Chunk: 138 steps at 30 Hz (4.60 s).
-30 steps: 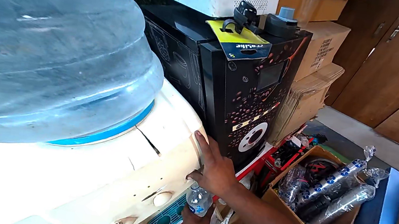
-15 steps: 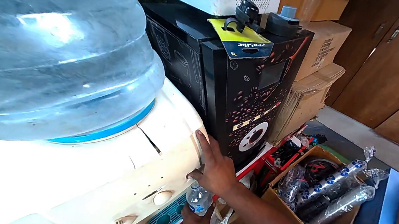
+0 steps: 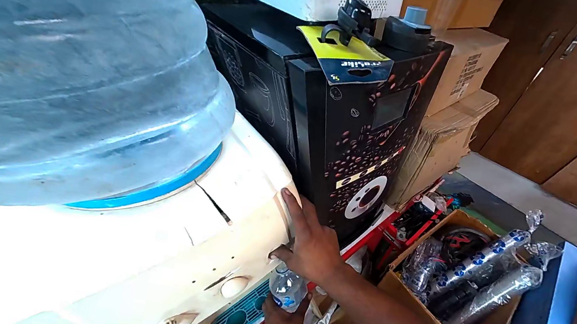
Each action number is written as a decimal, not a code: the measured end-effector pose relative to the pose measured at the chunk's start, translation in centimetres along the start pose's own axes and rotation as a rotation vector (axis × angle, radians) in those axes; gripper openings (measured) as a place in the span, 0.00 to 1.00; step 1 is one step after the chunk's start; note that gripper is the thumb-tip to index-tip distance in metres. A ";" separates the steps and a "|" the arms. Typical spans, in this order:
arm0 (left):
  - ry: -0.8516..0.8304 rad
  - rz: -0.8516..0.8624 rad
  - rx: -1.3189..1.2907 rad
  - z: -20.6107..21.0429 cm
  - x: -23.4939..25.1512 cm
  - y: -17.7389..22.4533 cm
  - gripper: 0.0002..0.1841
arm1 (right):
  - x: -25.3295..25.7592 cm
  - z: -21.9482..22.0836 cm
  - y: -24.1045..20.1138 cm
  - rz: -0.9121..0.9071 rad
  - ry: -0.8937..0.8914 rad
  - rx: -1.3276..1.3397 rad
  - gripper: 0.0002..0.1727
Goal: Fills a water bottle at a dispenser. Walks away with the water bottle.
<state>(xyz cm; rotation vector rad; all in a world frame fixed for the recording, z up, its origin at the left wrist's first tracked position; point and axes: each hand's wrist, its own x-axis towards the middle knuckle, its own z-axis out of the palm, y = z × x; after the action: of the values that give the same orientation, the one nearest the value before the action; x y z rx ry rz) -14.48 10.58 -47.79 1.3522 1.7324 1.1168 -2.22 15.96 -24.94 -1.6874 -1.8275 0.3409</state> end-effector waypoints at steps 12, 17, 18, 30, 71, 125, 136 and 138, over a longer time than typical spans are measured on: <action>-0.019 -0.010 -0.005 0.0 0.1 -0.2 0.61 | -0.2 -0.3 -0.3 0.005 -0.005 -0.005 0.66; -0.019 -0.012 -0.018 -0.1 0.1 0.0 0.61 | -0.1 -0.2 -0.2 0.003 -0.005 -0.012 0.65; -0.020 -0.011 -0.011 -0.1 0.1 0.0 0.61 | -0.1 -0.2 -0.2 0.004 -0.007 -0.009 0.65; -0.015 0.013 -0.078 -0.1 0.0 0.2 0.60 | -0.1 -0.2 -0.1 -0.001 -0.007 -0.011 0.63; -0.012 0.010 -0.009 0.0 0.1 -0.1 0.60 | -0.1 -0.1 -0.1 -0.010 0.008 0.008 0.64; -0.010 0.010 -0.027 0.0 0.0 -0.1 0.61 | -0.1 0.0 0.1 -0.006 0.009 0.010 0.64; -0.007 0.020 -0.025 0.1 0.1 -0.3 0.61 | -0.1 0.0 0.1 -0.013 0.012 0.007 0.64; -0.007 0.021 -0.027 0.0 0.0 -0.2 0.61 | -0.1 0.1 0.1 -0.016 0.019 0.004 0.64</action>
<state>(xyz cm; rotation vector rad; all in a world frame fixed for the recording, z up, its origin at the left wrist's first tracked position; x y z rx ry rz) -14.54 10.60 -48.00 1.3591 1.6964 1.1419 -2.21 15.87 -25.08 -1.6671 -1.8242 0.3204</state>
